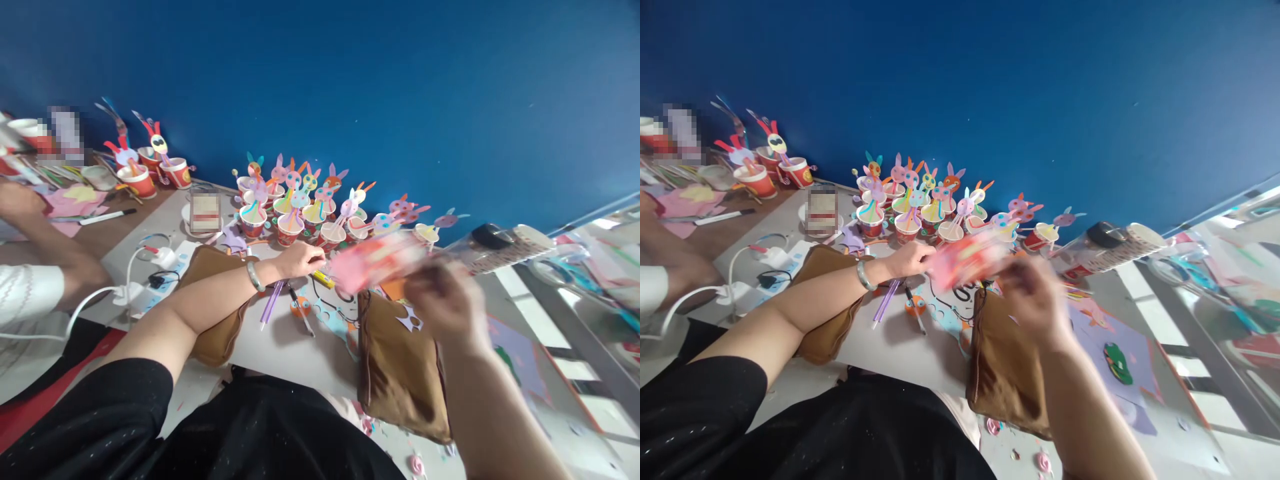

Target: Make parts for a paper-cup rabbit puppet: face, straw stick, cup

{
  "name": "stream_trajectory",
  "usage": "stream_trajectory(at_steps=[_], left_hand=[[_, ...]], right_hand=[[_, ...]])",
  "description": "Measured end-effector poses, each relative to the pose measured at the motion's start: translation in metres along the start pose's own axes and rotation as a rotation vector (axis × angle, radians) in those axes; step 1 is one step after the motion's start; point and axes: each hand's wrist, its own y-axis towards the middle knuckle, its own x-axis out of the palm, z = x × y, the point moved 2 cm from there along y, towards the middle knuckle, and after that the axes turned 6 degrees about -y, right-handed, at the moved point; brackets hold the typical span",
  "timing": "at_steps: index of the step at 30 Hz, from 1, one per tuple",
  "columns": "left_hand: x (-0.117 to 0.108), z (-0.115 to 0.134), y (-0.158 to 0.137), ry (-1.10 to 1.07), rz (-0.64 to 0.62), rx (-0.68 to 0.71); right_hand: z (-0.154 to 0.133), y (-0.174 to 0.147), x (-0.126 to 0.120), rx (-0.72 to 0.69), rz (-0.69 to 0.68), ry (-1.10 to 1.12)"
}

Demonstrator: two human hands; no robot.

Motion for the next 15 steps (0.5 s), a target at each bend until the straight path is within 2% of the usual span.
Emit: stream_trajectory(at_steps=[2, 4, 9, 12, 15], left_hand=[[-0.001, 0.0, 0.0, -0.109, -0.024, -0.047], [-0.001, 0.002, 0.001, -0.227, -0.051, -0.102], [0.004, 0.004, 0.006, -0.529, -0.127, -0.237], [0.009, 0.003, 0.005, -0.892, -0.237, -0.351], [0.008, 0.002, 0.003, -0.983, -0.283, -0.377]], right_hand=[[-0.012, 0.002, 0.044, -0.131, -0.167, 0.118], [-0.013, 0.007, 0.072, -0.182, -0.253, 0.233], [0.022, 0.02, 0.096, 0.159, 0.145, 0.314], [0.034, 0.02, 0.103, 0.204, 0.238, 0.325], [0.036, 0.018, 0.109, 0.194, 0.306, 0.293]])
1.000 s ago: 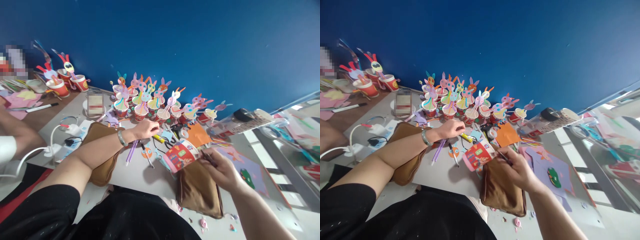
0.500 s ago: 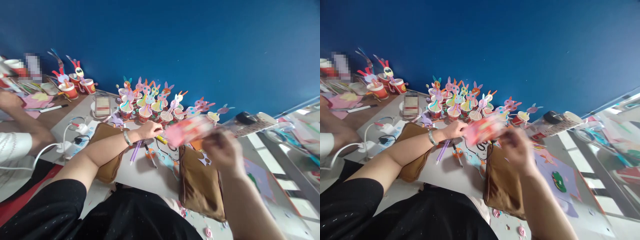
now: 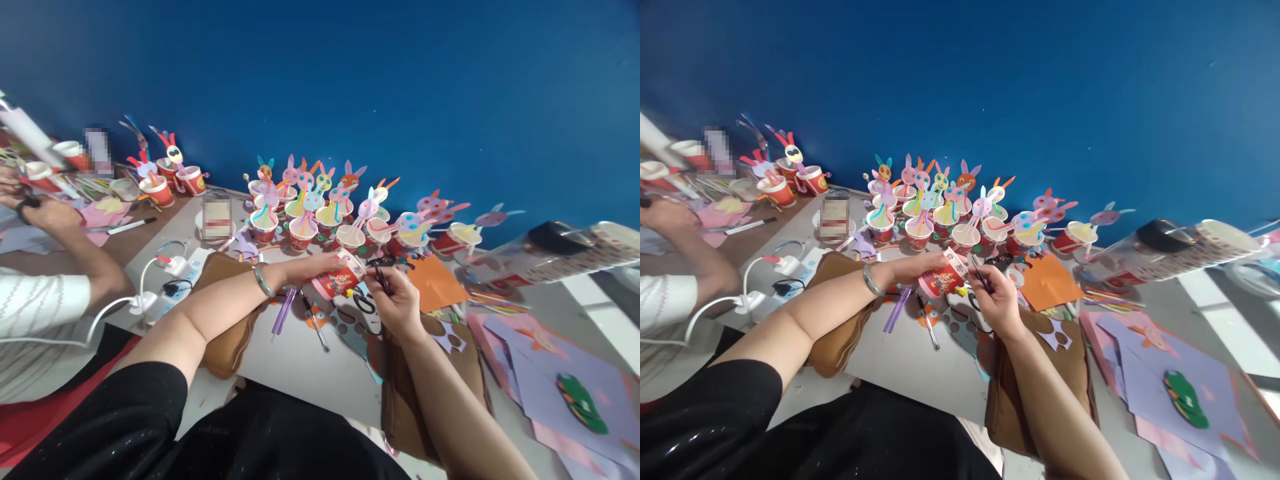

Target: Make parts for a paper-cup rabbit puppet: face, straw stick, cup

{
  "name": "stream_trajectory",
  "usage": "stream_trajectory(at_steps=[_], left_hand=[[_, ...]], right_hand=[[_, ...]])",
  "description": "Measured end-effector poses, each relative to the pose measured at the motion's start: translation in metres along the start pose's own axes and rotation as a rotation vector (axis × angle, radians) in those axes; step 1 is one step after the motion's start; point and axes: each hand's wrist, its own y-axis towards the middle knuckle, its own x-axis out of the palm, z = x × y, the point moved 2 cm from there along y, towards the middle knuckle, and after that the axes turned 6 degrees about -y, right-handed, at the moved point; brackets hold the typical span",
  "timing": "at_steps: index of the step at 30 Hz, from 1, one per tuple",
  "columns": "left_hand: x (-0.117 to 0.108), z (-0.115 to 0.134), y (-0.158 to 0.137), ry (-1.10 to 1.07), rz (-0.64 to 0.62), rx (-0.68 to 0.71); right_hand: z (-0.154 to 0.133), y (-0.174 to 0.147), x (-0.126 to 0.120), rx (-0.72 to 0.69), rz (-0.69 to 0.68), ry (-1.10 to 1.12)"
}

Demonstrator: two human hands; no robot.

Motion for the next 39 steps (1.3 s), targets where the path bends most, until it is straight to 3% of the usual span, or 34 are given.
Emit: stream_trajectory(at_steps=[4, 9, 14, 21, 30, 39], left_hand=[[-0.002, 0.003, -0.002, 0.117, -0.008, 0.039], [-0.001, 0.008, -0.004, 0.275, 0.132, 0.185], [0.001, 0.007, -0.004, 0.2, 0.145, 0.193], [-0.007, 0.006, -0.003, 0.204, 0.195, 0.21], [-0.003, 0.011, -0.006, 0.698, 0.155, 0.63], [-0.006, 0.007, -0.004, 0.626, 0.208, 0.562]], right_hand=[[0.004, -0.007, 0.007, -0.045, 0.075, -0.017], [0.01, -0.018, 0.015, -0.176, 0.209, 0.034], [0.017, -0.019, 0.021, -0.031, 0.342, 0.135], [0.026, -0.018, 0.028, 0.25, 0.224, 0.293], [0.018, -0.021, 0.032, 0.165, 0.142, 0.284], [0.02, -0.02, 0.033, 0.177, 0.138, 0.27]])
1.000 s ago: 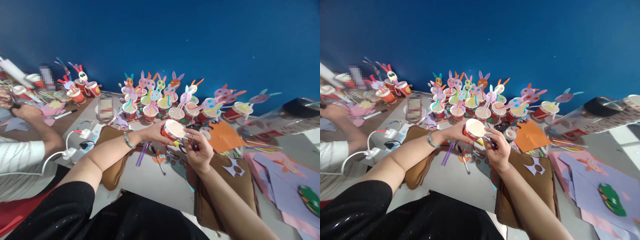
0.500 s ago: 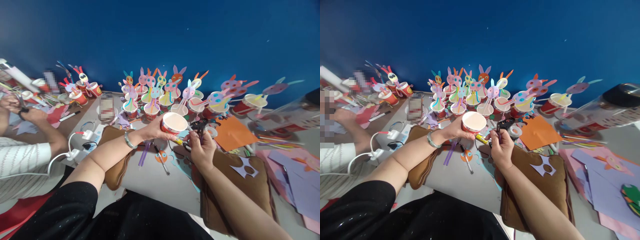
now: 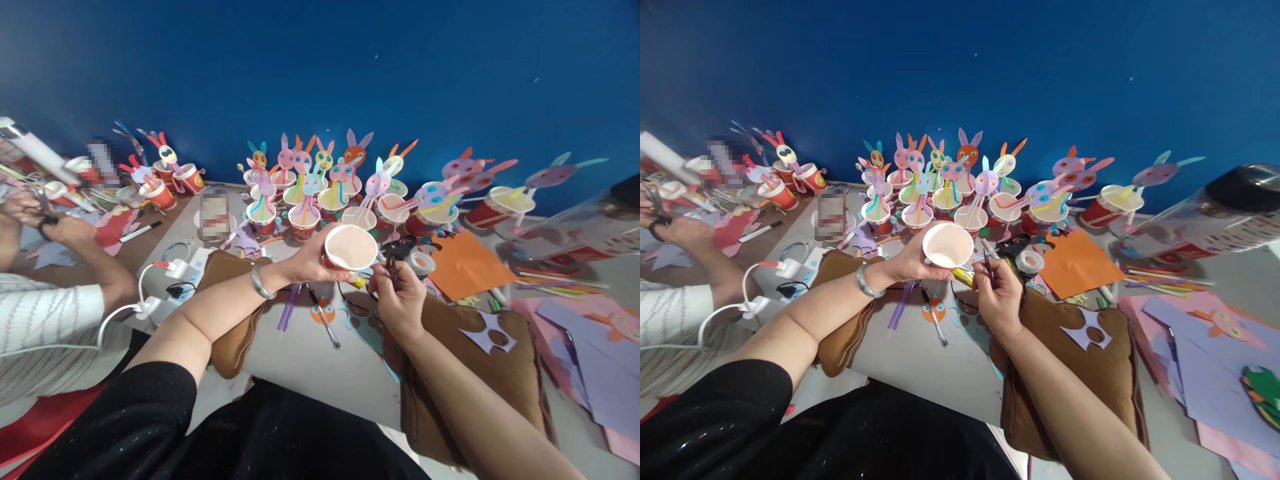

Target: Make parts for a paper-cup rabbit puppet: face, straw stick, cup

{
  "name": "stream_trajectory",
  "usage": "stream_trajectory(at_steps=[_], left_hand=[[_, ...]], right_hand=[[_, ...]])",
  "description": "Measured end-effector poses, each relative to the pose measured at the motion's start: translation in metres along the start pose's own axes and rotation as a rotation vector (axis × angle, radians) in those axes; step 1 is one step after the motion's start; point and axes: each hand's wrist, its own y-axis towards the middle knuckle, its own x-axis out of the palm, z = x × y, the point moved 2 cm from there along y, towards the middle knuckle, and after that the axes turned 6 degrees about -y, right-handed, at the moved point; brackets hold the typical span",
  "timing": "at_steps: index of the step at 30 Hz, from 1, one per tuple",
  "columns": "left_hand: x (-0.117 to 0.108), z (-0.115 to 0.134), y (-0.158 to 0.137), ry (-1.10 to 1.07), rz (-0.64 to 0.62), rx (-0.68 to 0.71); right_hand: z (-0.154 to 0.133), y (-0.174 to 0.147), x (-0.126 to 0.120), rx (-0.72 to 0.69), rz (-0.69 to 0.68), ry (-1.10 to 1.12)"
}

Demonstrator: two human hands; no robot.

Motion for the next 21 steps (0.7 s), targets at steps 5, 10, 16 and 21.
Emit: stream_trajectory(at_steps=[5, 10, 16, 21], left_hand=[[0.001, 0.0, -0.001, 0.036, -0.003, 0.037], [0.004, 0.002, -0.001, -0.048, 0.027, -0.055], [0.007, 0.005, 0.001, -0.232, 0.082, -0.202], [0.007, 0.005, 0.002, -0.347, 0.078, -0.31]], right_hand=[[0.001, 0.001, 0.001, 0.001, -0.017, 0.003], [0.002, 0.001, 0.001, 0.002, -0.007, -0.008], [0.005, 0.0, 0.0, 0.053, -0.017, 0.008], [0.011, 0.005, 0.004, 0.343, -0.032, 0.286]])
